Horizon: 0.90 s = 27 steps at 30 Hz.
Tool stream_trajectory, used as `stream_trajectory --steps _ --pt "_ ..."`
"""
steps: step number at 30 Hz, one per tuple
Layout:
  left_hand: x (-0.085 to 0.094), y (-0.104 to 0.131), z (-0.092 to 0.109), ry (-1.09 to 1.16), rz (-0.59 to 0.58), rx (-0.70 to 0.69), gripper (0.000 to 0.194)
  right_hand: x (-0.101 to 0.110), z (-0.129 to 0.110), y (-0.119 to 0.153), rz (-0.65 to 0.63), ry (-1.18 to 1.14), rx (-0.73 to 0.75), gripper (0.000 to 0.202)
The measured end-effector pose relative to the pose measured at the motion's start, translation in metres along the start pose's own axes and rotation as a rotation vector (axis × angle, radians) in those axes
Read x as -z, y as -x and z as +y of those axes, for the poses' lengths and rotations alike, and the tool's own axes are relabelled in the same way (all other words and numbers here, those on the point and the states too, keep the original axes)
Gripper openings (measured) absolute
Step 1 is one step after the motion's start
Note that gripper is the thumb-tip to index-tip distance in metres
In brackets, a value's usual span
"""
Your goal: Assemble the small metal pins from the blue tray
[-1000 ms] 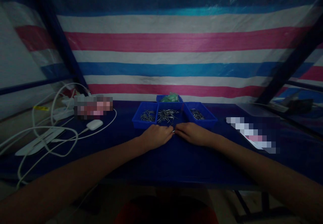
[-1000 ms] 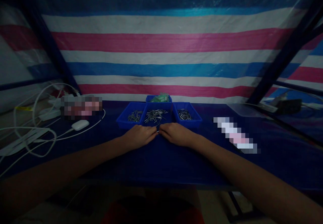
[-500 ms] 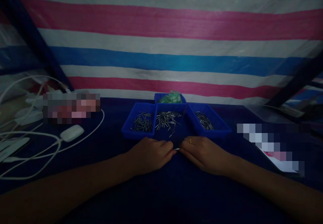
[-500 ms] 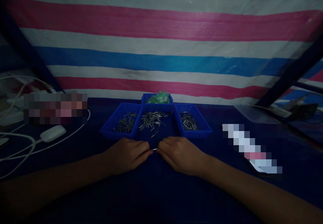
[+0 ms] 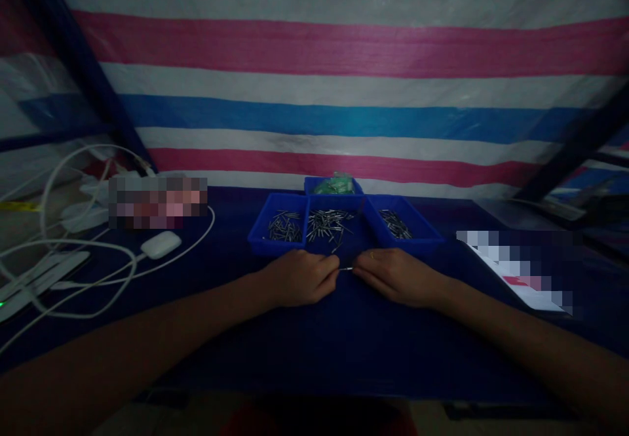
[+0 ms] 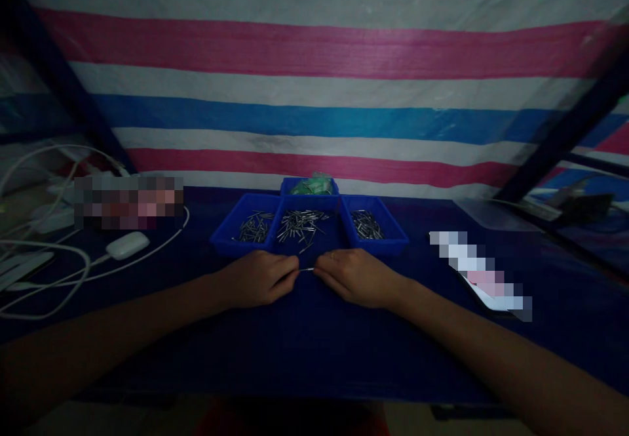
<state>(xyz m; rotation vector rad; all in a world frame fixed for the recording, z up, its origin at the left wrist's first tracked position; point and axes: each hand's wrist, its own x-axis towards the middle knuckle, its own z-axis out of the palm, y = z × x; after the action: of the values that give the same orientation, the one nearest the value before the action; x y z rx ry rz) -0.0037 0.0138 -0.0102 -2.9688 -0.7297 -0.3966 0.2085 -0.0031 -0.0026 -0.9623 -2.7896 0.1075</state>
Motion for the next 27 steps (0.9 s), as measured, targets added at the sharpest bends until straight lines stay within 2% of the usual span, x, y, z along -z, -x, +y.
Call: stream_trajectory --steps 5,12,18,27 --pt "-0.0004 0.0013 0.0003 -0.060 0.028 0.007 0.020 0.0031 0.0002 0.0034 0.026 0.064 0.006 0.028" --pt "0.0030 0.0016 -0.0004 0.049 0.091 -0.025 0.019 0.0040 -0.0021 0.0027 0.066 0.139 0.040 0.028" --pt "-0.0022 0.0008 -0.0011 0.178 0.171 -0.039 0.021 0.0029 -0.0034 0.0015 0.063 0.151 0.019 0.028" --pt "-0.0048 0.0015 -0.0048 0.196 0.240 -0.064 0.024 0.0007 -0.0055 0.0004 0.060 0.112 0.002 0.029"
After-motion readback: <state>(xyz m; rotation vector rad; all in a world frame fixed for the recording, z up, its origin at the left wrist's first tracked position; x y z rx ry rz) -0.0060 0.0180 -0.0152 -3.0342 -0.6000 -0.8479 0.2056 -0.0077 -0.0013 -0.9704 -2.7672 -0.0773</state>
